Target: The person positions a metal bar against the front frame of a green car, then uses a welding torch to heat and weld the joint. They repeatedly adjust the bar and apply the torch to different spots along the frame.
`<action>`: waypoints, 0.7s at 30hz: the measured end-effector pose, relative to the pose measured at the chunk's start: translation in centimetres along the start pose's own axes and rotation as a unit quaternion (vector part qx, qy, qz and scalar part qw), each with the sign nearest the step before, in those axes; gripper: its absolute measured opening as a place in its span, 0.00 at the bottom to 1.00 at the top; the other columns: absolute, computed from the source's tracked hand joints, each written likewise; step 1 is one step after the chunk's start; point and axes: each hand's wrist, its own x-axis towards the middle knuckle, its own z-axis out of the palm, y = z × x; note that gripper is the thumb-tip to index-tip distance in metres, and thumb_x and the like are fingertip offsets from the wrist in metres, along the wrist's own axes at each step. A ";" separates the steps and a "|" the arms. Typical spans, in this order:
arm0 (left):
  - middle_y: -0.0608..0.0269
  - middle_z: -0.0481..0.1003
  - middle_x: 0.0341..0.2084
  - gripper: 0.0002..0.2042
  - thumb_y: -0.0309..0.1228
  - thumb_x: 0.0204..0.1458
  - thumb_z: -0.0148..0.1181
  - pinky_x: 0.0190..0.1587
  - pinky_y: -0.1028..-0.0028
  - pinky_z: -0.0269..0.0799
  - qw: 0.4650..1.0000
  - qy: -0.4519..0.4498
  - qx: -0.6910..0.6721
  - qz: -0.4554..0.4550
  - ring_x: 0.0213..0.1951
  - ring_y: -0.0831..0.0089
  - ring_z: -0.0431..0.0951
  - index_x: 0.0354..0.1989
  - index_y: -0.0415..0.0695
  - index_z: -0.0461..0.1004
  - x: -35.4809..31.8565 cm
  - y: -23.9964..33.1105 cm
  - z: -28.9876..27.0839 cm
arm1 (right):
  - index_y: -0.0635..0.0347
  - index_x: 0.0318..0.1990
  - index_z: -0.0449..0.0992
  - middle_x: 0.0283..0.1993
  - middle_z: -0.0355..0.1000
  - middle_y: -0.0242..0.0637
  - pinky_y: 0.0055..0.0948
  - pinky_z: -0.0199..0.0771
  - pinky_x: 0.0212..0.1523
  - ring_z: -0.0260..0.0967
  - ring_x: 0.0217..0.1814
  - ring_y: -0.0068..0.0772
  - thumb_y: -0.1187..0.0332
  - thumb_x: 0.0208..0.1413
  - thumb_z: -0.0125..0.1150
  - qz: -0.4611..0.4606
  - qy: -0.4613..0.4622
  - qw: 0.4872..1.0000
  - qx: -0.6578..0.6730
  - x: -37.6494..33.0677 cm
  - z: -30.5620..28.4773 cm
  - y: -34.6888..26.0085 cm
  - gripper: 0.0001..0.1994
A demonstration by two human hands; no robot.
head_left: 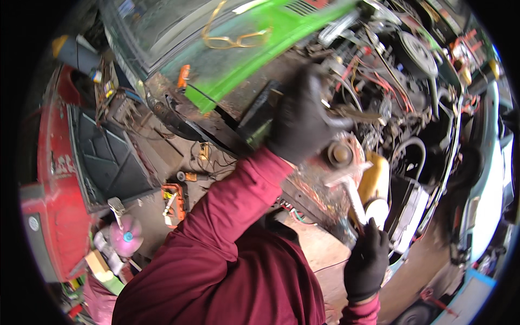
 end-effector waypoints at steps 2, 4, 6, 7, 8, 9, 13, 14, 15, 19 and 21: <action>0.57 0.76 0.43 0.43 0.30 0.39 0.89 0.47 0.62 0.83 1.000 0.015 -0.019 0.016 0.42 0.63 0.82 0.62 0.41 0.65 -0.1 -0.1 0.0 | 0.66 0.75 0.68 0.57 0.75 0.49 0.42 0.75 0.64 0.75 0.61 0.48 0.83 0.62 0.59 0.068 0.039 0.981 0.178 0.7 -1.6 0.3 0.31; 0.47 0.76 0.44 0.36 0.35 0.43 0.84 0.48 0.51 0.77 0.998 -0.017 -0.058 0.010 0.45 0.47 0.80 0.58 0.39 0.69 -0.3 -0.3 -0.4 | 0.65 0.78 0.66 0.60 0.75 0.43 0.33 0.76 0.59 0.74 0.57 0.34 0.82 0.68 0.53 0.036 0.034 0.967 0.250 2.7 -3.8 0.8 0.30; 0.49 0.77 0.42 0.34 0.32 0.45 0.82 0.46 0.51 0.77 0.996 -0.022 -0.074 0.036 0.43 0.48 0.81 0.59 0.38 0.69 -0.1 -0.7 -0.6 | 0.63 0.79 0.67 0.56 0.76 0.38 0.27 0.77 0.51 0.73 0.50 0.26 0.81 0.72 0.50 0.094 0.041 0.991 0.091 5.7 -5.7 0.4 0.28; 0.50 0.77 0.42 0.33 0.32 0.45 0.81 0.45 0.51 0.77 0.998 0.002 -0.033 0.057 0.43 0.49 0.81 0.59 0.38 0.69 -0.1 -0.6 -0.5 | 0.63 0.77 0.69 0.49 0.77 0.36 0.26 0.75 0.42 0.71 0.44 0.24 0.77 0.76 0.51 0.188 0.023 0.976 0.106 7.4 -7.1 0.0 0.24; 0.50 0.77 0.42 0.33 0.32 0.46 0.80 0.45 0.52 0.77 0.997 0.030 0.002 0.074 0.43 0.50 0.81 0.59 0.37 0.70 -0.1 -0.6 -0.5 | 0.65 0.77 0.69 0.48 0.77 0.36 0.24 0.74 0.44 0.71 0.44 0.21 0.72 0.79 0.51 0.198 0.032 0.973 0.114 9.7 -7.3 -0.4 0.23; 0.52 0.76 0.41 0.33 0.33 0.46 0.78 0.45 0.53 0.78 0.996 0.018 -0.013 0.082 0.42 0.52 0.81 0.59 0.36 0.70 0.0 -0.9 -0.5 | 0.65 0.76 0.70 0.49 0.78 0.37 0.24 0.75 0.46 0.71 0.46 0.21 0.70 0.80 0.52 0.139 0.025 0.986 0.084 11.4 -7.9 -1.2 0.22; 0.54 0.74 0.40 0.29 0.35 0.49 0.77 0.47 0.53 0.76 0.990 -0.039 -0.121 0.067 0.42 0.54 0.79 0.58 0.39 0.72 0.2 -1.6 -0.1 | 0.68 0.73 0.73 0.49 0.77 0.34 0.25 0.72 0.47 0.71 0.48 0.19 0.66 0.79 0.56 -0.038 -0.039 0.998 0.016 19.7 -8.7 -3.9 0.22; 0.54 0.74 0.40 0.27 0.34 0.51 0.75 0.45 0.54 0.76 0.988 -0.077 -0.116 0.065 0.41 0.55 0.80 0.57 0.40 0.73 0.3 -1.9 0.1 | 0.68 0.72 0.74 0.43 0.76 0.31 0.23 0.69 0.42 0.68 0.42 0.16 0.65 0.78 0.56 -0.123 -0.046 0.991 0.001 21.7 -8.2 -4.5 0.22; 0.55 0.74 0.39 0.24 0.34 0.53 0.72 0.45 0.55 0.76 0.990 -0.041 -0.104 0.080 0.41 0.56 0.79 0.56 0.40 0.73 0.2 -1.9 0.1 | 0.68 0.71 0.76 0.37 0.74 0.27 0.22 0.66 0.37 0.65 0.36 0.14 0.64 0.77 0.56 -0.135 -0.070 0.988 0.007 23.7 -7.7 -5.1 0.22; 0.57 0.75 0.37 0.16 0.34 0.61 0.64 0.43 0.59 0.76 0.990 0.000 -0.103 0.098 0.40 0.59 0.80 0.55 0.41 0.74 0.0 -2.1 0.4 | 0.68 0.68 0.78 0.38 0.78 0.35 0.28 0.76 0.45 0.74 0.39 0.22 0.70 0.73 0.59 -0.155 -0.190 0.969 0.021 30.9 -6.8 -8.2 0.20; 0.58 0.75 0.38 0.14 0.34 0.63 0.63 0.43 0.58 0.76 0.988 -0.023 -0.135 0.075 0.40 0.59 0.80 0.54 0.42 0.75 -0.1 -2.0 0.6 | 0.67 0.65 0.80 0.41 0.85 0.44 0.31 0.81 0.43 0.82 0.40 0.27 0.67 0.77 0.58 -0.247 -0.215 0.944 -0.030 33.0 -6.0 -10.0 0.17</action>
